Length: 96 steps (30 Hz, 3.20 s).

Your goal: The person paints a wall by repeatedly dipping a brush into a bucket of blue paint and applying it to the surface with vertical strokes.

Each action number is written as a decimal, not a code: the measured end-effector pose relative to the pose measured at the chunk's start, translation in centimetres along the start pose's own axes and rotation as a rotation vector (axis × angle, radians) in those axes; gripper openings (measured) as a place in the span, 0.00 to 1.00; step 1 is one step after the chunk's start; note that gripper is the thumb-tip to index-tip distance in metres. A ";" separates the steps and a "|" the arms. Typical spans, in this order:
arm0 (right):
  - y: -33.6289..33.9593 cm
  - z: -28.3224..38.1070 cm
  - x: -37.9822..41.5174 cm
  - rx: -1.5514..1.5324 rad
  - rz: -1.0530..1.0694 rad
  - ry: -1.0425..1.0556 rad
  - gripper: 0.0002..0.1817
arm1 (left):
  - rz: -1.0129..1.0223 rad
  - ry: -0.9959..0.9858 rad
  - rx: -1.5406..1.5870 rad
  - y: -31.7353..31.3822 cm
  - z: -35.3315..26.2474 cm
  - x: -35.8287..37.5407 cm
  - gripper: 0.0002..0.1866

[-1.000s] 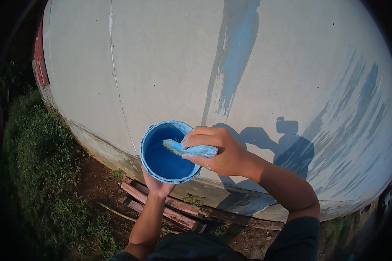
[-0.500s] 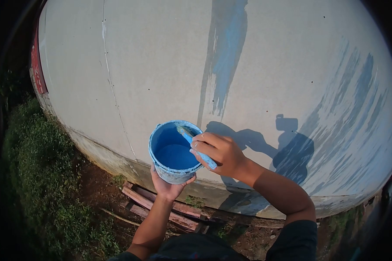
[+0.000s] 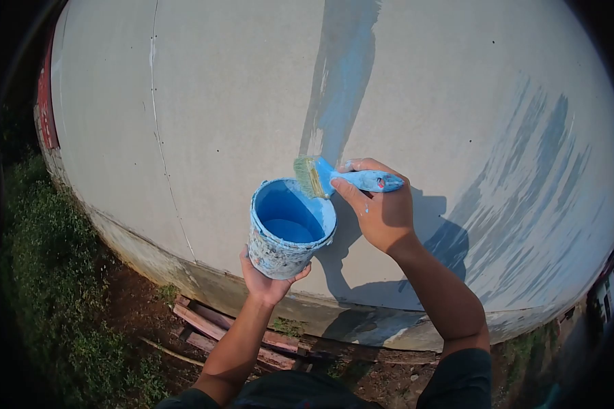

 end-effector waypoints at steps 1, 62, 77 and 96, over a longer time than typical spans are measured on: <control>0.0 -0.2 -1.1 0.003 -0.002 0.004 0.12 | -0.013 0.004 -0.012 -0.4 0.0 -0.5 0.46; -5.3 -3.1 -6.1 0.869 0.386 0.644 0.19 | -0.092 0.037 0.010 5.4 -4.7 6.4 0.50; -2.5 2.6 -13.1 -0.020 -0.839 0.497 0.06 | -0.027 0.079 0.095 6.7 -4.6 6.1 0.51; -4.0 -1.0 -10.9 -0.092 -0.786 0.390 0.05 | -0.123 0.070 0.024 6.4 -5.0 6.4 0.50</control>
Point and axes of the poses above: each hand's wrist, its own x-axis away from the middle knuckle, its own y-axis out of the back of the hand, z = x × y, the point moved 4 cm from there along -x, towards the middle knuckle, and after that the axes turned 8 degrees about -z, right-handed, at the moved point
